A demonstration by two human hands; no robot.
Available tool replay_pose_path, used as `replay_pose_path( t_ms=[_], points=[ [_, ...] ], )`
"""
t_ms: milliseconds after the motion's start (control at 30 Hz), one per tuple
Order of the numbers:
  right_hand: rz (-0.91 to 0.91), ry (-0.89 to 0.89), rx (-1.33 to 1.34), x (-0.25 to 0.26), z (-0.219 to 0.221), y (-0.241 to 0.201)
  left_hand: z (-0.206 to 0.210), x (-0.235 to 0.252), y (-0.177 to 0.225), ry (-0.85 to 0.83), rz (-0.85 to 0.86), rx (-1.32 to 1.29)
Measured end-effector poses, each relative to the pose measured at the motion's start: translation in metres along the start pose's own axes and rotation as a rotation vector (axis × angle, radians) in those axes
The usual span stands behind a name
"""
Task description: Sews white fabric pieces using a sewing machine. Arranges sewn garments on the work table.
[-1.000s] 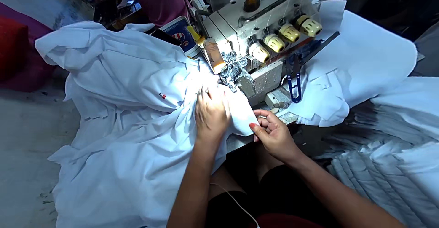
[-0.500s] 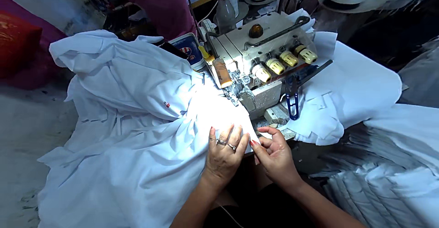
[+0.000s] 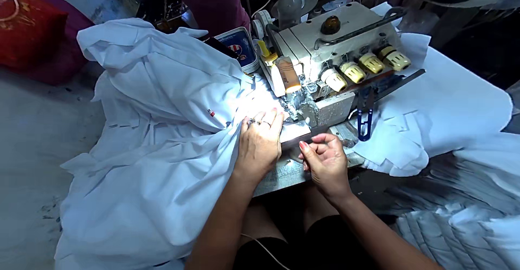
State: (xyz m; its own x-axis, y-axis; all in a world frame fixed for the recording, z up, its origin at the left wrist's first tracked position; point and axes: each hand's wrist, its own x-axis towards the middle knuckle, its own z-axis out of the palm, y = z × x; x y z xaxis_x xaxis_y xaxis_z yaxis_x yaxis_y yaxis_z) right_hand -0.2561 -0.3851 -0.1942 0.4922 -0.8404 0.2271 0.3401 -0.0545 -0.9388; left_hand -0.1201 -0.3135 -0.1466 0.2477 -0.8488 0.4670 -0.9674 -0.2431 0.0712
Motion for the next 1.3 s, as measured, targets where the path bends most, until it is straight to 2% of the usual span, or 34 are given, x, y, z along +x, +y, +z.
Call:
replay_pose_path(
  t_ms=[100,200,233,300,333,367,433,500,567,633,667,733,767,833,900,967,1000,1067,1100,1133,1167,1200,1233,1300],
  points=[
    [0.065,-0.087,-0.025,-0.013,-0.003,0.005,0.005,0.0,-0.001,-0.008,-0.089,-0.025],
    [0.128,-0.266,-0.081,-0.025,-0.001,0.008,0.0,-0.013,0.007,-0.033,-0.168,-0.06],
    [0.129,-0.341,-0.085,-0.029,0.0,0.01,-0.004,-0.023,0.015,0.03,-0.177,-0.085],
    [0.137,-0.514,-0.041,-0.032,0.006,0.013,-0.016,-0.051,0.036,0.29,-0.171,-0.216],
    [0.159,-0.604,0.011,-0.033,0.011,0.014,-0.022,-0.068,0.048,0.396,-0.162,-0.353],
    [0.197,-0.695,0.067,-0.033,0.017,0.014,-0.026,-0.088,0.06,0.43,-0.157,-0.53],
    [0.351,-0.833,0.19,-0.032,0.037,0.01,-0.022,-0.128,0.081,0.4,-0.191,-1.0],
    [0.555,-0.868,0.353,-0.031,0.06,-0.003,-0.008,-0.164,0.089,0.288,-0.338,-1.512],
    [0.648,-0.872,0.52,-0.029,0.075,-0.023,-0.008,-0.185,0.079,0.237,-0.541,-1.817],
    [0.632,-0.862,0.688,-0.029,0.081,-0.042,-0.032,-0.189,0.058,0.393,-0.735,-1.817],
    [0.609,-0.845,0.765,-0.027,0.081,-0.047,-0.048,-0.186,0.047,0.56,-0.835,-1.74],
    [0.559,-0.826,0.871,-0.022,0.081,-0.049,-0.078,-0.166,0.022,0.905,-0.897,-1.53],
    [0.546,-0.814,0.895,-0.02,0.081,-0.047,-0.094,-0.151,0.009,1.014,-0.897,-1.388],
    [0.51,-0.8,0.877,-0.019,0.081,-0.042,-0.116,-0.117,-0.028,1.126,-0.826,-1.153],
    [0.405,-0.905,0.751,-0.016,0.079,-0.032,-0.137,-0.07,-0.075,1.171,-0.659,-1.058],
    [0.318,-0.983,0.554,-0.017,0.074,-0.023,-0.154,-0.014,-0.128,1.099,-0.468,-1.006],
    [0.289,-0.986,0.463,-0.021,0.07,-0.018,-0.16,0.013,-0.154,1.002,-0.452,-0.991],
    [0.243,-0.97,0.291,-0.032,0.06,-0.007,-0.17,0.055,-0.189,0.683,-0.626,-1.013],
    [0.228,-0.955,0.212,-0.038,0.054,-0.002,-0.171,0.066,-0.199,0.434,-0.741,-0.982],
    [0.217,-0.938,0.145,-0.043,0.048,0.004,-0.171,0.072,-0.203,0.158,-0.794,-0.855],
    [0.212,-0.919,0.086,-0.047,0.042,0.011,-0.17,0.074,-0.202,-0.088,-0.779,-0.673],
    [0.205,-0.897,0.031,-0.052,0.037,0.017,-0.168,0.073,-0.197,-0.265,-0.716,-0.479],
    [0.189,-0.876,-0.024,-0.057,0.032,0.024,-0.166,0.066,-0.19,-0.366,-0.614,-0.31],
    [0.135,-0.854,-0.11,-0.063,0.025,0.034,-0.162,0.031,-0.173,-0.342,-0.451,-0.139]
  ],
)
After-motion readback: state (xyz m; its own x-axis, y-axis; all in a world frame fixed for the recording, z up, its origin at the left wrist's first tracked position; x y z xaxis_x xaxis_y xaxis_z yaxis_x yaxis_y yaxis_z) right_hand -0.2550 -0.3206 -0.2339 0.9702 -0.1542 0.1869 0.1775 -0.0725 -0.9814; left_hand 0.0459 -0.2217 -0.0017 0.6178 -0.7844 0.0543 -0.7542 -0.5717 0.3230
